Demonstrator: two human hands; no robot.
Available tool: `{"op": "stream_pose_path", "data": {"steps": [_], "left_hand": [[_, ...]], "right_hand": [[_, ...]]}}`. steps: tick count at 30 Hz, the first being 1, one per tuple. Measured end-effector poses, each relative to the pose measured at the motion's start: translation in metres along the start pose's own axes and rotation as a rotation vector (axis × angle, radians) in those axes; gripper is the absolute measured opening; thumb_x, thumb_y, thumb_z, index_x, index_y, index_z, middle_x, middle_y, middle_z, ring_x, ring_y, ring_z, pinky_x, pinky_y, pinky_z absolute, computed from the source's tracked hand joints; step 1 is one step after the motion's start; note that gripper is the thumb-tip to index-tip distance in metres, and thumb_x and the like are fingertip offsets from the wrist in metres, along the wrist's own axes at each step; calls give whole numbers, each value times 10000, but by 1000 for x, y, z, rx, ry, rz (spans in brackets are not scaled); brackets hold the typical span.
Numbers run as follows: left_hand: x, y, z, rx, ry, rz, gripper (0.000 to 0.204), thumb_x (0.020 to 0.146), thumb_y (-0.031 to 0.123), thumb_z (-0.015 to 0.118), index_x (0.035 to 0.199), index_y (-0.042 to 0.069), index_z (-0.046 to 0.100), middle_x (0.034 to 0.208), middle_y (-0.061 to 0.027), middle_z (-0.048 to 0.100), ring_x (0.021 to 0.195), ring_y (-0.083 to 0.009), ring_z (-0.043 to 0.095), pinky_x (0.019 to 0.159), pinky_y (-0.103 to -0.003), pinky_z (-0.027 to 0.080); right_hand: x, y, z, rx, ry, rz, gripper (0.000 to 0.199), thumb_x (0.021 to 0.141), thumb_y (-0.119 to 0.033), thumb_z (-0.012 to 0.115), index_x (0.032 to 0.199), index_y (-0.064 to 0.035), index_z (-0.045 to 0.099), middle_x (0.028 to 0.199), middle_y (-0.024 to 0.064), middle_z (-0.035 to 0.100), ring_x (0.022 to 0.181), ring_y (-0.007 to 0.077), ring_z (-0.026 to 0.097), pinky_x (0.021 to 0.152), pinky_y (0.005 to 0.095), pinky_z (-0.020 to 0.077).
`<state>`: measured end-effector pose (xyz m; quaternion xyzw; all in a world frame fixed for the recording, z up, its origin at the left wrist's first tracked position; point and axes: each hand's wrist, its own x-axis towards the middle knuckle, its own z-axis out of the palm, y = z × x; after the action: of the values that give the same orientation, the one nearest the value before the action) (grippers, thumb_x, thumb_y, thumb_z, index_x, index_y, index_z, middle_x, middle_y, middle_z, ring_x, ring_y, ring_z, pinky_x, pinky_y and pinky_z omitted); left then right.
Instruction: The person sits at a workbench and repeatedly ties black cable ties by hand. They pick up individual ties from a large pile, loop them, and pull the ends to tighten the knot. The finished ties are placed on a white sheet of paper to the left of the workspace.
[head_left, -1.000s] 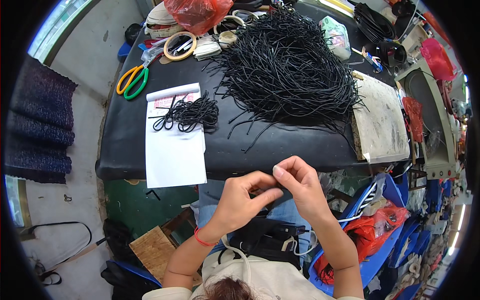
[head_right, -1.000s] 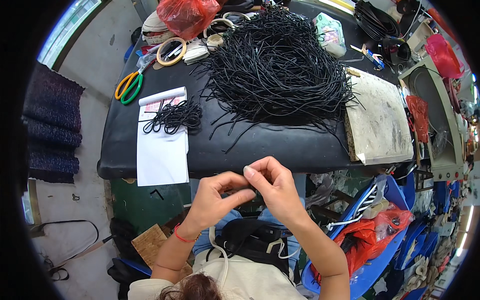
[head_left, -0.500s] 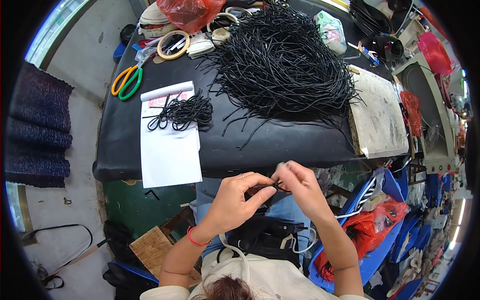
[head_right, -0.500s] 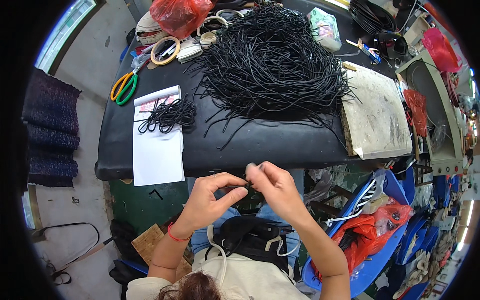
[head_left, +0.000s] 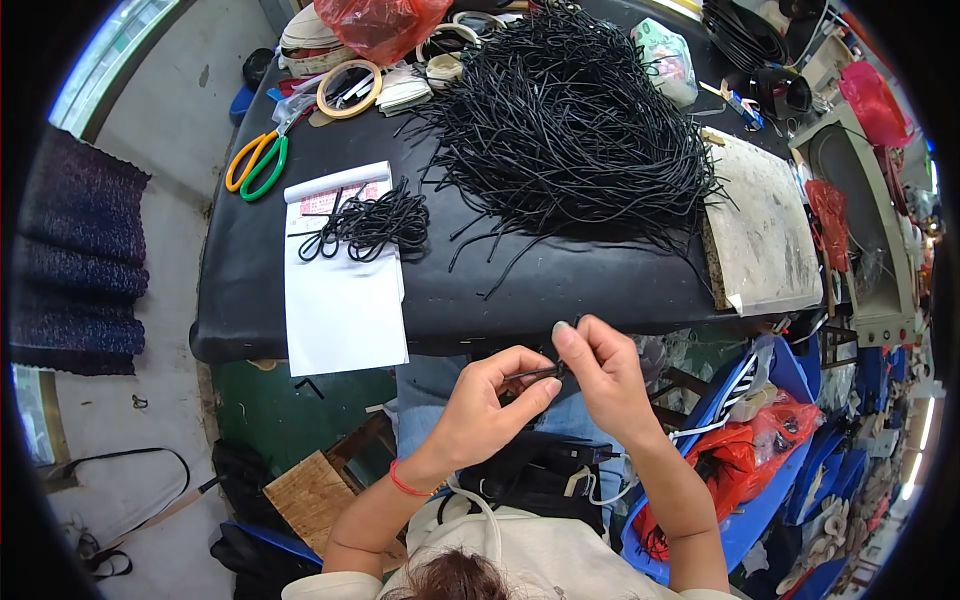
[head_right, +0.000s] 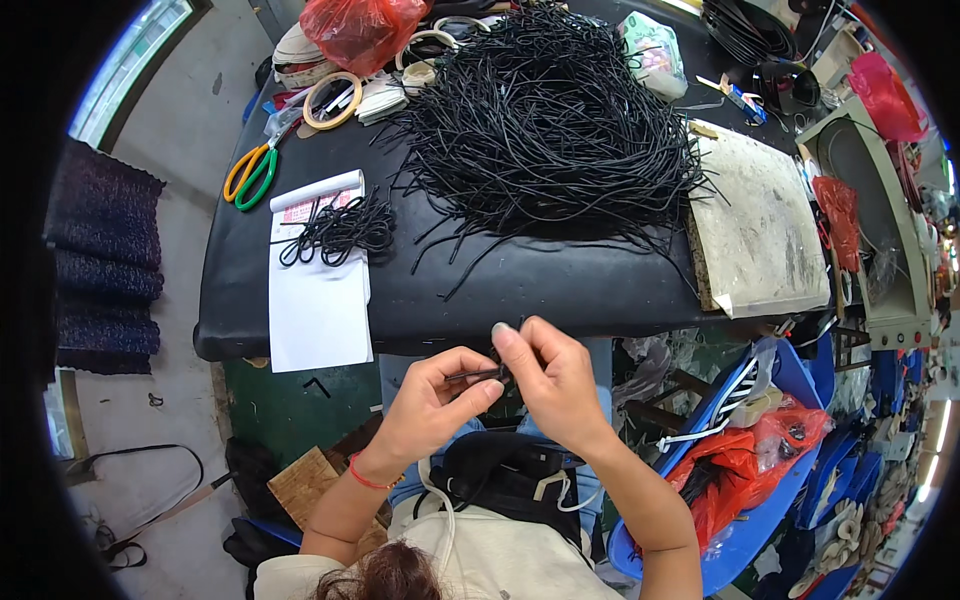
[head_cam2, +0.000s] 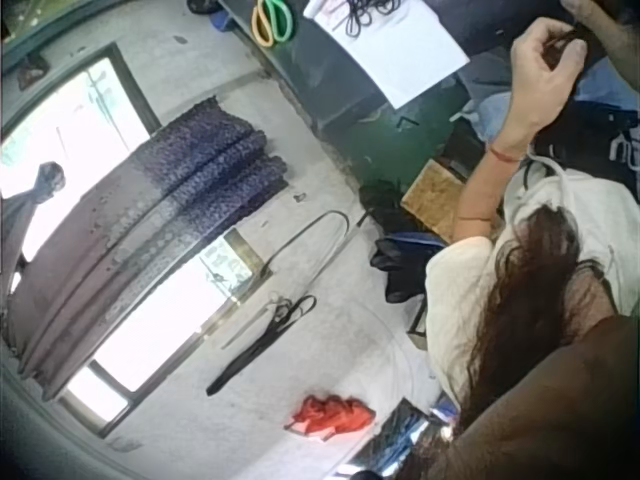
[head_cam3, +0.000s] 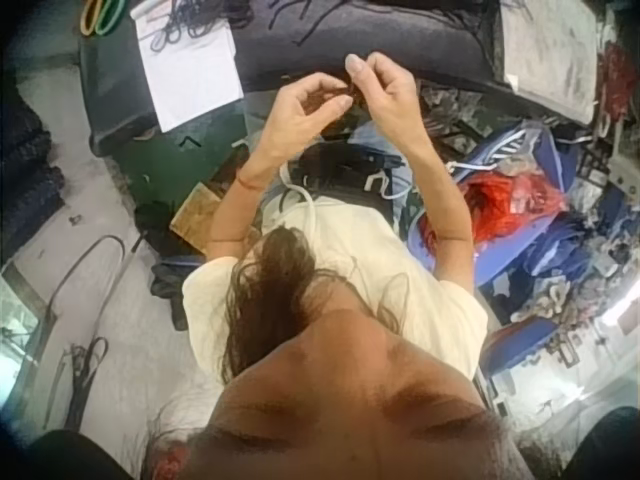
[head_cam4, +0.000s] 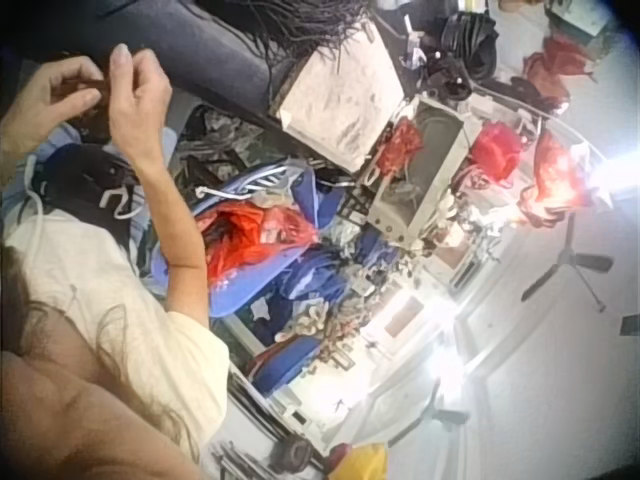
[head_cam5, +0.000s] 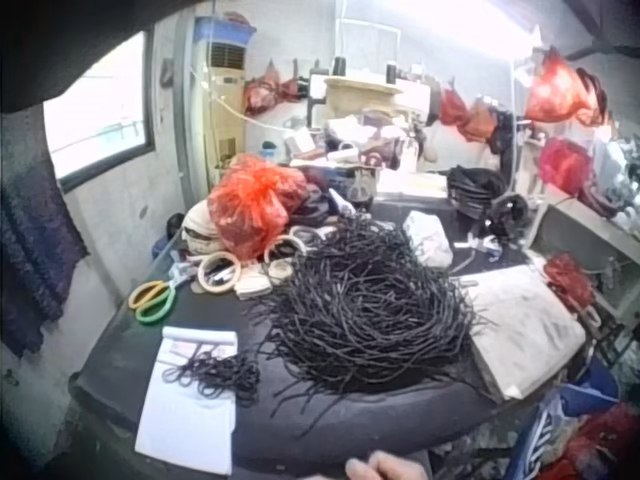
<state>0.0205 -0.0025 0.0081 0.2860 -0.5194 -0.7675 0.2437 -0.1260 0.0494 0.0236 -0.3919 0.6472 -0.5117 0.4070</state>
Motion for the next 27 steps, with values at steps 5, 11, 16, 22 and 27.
{"op": "stream_pose_path", "data": {"steps": [5,11,16,22,27], "left_hand": [[-3,-3,15,-75,125,71,182,849,113,617,965,-26,596,805,-12,603,717,-53,528,657,-209,432],[0,-4,14,-60,83,37,163,860,98,600,960,-30,606,792,-15,600,717,-53,521,642,-218,437],[0,-4,22,-95,116,96,121,855,74,594,915,-30,610,735,-5,577,682,-50,501,602,-220,422],[4,-6,21,158,154,211,128,861,72,578,919,-37,611,740,-15,588,654,-47,477,552,-223,402],[12,5,-12,-8,83,48,196,887,137,566,956,-39,619,792,-18,611,705,-38,511,617,-181,423]], "right_hand": [[5,-6,1,7,77,-18,357,898,-202,562,607,-41,431,548,-44,354,546,29,296,454,225,250],[1,-6,1,-197,116,-185,343,888,-183,574,614,-25,439,539,-26,398,521,43,319,452,229,277],[5,-14,4,-6,174,-51,346,879,-160,573,596,-17,436,511,-22,404,475,29,348,436,215,307],[16,-6,0,-12,149,-38,344,871,-164,587,579,-31,463,528,-58,409,513,1,373,455,190,338],[13,-13,-20,223,26,154,297,925,-293,499,833,-36,613,707,-14,555,625,31,463,540,179,363]]}}
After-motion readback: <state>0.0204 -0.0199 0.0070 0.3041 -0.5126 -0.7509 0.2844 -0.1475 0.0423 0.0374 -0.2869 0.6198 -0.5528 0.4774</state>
